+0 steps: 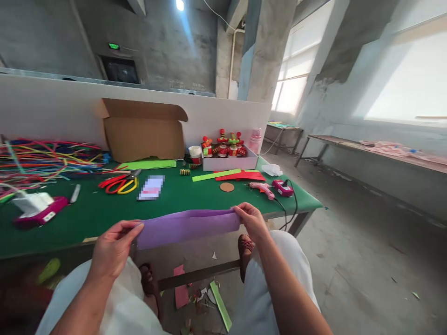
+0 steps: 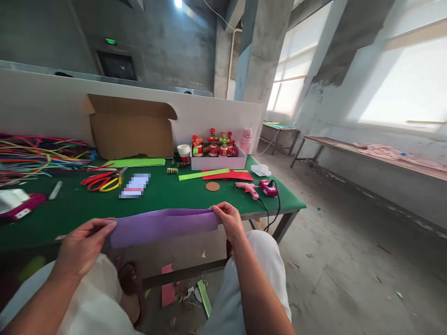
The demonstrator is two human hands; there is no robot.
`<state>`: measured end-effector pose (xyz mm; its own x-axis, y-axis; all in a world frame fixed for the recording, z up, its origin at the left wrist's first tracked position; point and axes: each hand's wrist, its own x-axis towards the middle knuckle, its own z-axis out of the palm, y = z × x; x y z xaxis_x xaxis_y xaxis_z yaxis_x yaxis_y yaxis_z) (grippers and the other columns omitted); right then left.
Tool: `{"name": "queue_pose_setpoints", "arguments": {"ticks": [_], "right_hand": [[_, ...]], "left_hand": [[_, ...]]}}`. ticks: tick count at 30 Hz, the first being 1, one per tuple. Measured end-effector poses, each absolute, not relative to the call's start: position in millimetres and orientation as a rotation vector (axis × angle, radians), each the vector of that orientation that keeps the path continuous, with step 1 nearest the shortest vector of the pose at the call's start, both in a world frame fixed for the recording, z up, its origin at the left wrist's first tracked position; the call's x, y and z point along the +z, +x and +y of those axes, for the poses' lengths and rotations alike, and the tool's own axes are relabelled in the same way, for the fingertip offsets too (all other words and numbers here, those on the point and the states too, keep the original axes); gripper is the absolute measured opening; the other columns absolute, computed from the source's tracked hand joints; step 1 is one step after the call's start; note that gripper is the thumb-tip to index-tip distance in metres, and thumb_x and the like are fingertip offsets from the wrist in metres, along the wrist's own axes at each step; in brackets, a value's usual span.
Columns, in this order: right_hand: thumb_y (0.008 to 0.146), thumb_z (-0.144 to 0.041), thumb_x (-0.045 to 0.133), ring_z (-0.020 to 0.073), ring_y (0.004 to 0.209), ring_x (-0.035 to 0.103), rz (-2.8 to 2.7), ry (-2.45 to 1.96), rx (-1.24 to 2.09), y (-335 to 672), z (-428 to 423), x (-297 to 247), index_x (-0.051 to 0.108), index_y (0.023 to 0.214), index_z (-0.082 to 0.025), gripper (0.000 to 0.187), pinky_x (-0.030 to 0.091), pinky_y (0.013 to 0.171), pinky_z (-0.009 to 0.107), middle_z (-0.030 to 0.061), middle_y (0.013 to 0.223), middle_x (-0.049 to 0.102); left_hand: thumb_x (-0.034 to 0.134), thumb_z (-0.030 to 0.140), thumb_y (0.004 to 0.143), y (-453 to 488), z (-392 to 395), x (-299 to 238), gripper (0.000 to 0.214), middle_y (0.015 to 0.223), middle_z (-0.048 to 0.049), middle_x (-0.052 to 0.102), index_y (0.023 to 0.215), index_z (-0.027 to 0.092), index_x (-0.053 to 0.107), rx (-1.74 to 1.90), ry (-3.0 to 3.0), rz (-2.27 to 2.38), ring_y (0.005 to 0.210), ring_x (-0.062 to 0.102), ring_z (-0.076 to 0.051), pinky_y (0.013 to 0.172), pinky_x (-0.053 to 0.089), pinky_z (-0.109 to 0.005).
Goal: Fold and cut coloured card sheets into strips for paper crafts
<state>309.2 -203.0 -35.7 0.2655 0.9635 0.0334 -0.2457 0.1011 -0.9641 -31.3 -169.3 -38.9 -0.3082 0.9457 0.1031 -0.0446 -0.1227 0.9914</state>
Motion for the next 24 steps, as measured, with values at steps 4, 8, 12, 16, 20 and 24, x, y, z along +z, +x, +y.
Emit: {"name": "queue_pose_setpoints", "arguments": {"ticks": [4, 8, 12, 16, 20, 24], "right_hand": [[0.051, -0.057, 0.092, 0.0113, 0.058, 0.048, -0.913, -1.127, 1.006, 317, -199, -40, 0.066, 0.062, -0.020, 0.046, 0.033, 0.055, 0.024, -0.0023, 0.060, 0.063], [0.065, -0.071, 0.078, 0.0179, 0.072, 0.061, -0.989, -1.087, 1.082, 322, -202, -39, 0.075, 0.077, -0.020, 0.052, 0.044, 0.064, 0.028, 0.0041, 0.078, 0.072], [0.063, -0.066, 0.083, 0.0228, 0.090, 0.066, -1.168, -1.050, 1.098, 320, -210, -33, 0.078, 0.092, -0.022, 0.053, 0.049, 0.076, 0.032, 0.0075, 0.099, 0.076], [0.056, -0.045, 0.093, 0.0195, 0.085, 0.066, -1.164, -1.109, 1.074, 314, -212, -32, 0.077, 0.084, -0.024, 0.039, 0.050, 0.074, 0.030, 0.0046, 0.098, 0.076], [0.057, -0.044, 0.091, 0.0181, 0.083, 0.067, -1.112, -1.108, 1.062, 314, -210, -36, 0.074, 0.071, -0.022, 0.031, 0.051, 0.072, 0.029, 0.0053, 0.094, 0.076], [0.057, -0.043, 0.089, 0.0153, 0.075, 0.063, -1.125, -1.144, 1.029, 316, -209, -39, 0.074, 0.068, -0.021, 0.028, 0.048, 0.070, 0.028, 0.0022, 0.084, 0.074]], "left_hand": [[0.086, 0.056, 0.042, -32, -166, -45, 0.048, 0.076, -0.0012, 0.071, 0.066, 0.021, 0.066, 1.569, 1.111, 1.327, 0.077, 0.064, -0.017, 0.073, 0.053, -0.030], [0.085, 0.055, 0.046, -34, -165, -50, 0.047, 0.077, -0.0013, 0.072, 0.070, 0.019, 0.067, 1.552, 1.090, 1.329, 0.073, 0.063, -0.015, 0.070, 0.051, -0.028], [0.086, 0.052, 0.044, -36, -163, -53, 0.046, 0.075, -0.0003, 0.072, 0.070, 0.019, 0.067, 1.560, 1.062, 1.325, 0.071, 0.062, -0.015, 0.068, 0.051, -0.027], [0.088, 0.042, 0.042, -38, -163, -53, 0.041, 0.074, 0.0017, 0.071, 0.070, 0.020, 0.067, 1.568, 1.034, 1.313, 0.072, 0.063, -0.014, 0.071, 0.052, -0.027], [0.089, 0.036, 0.036, -37, -163, -49, 0.042, 0.068, 0.0043, 0.069, 0.067, 0.021, 0.066, 1.576, 0.975, 1.316, 0.068, 0.061, -0.013, 0.066, 0.051, -0.026], [0.088, 0.034, 0.029, -34, -165, -43, 0.045, 0.064, 0.0045, 0.068, 0.066, 0.021, 0.065, 1.581, 0.911, 1.343, 0.066, 0.059, -0.013, 0.059, 0.049, -0.025]]}}
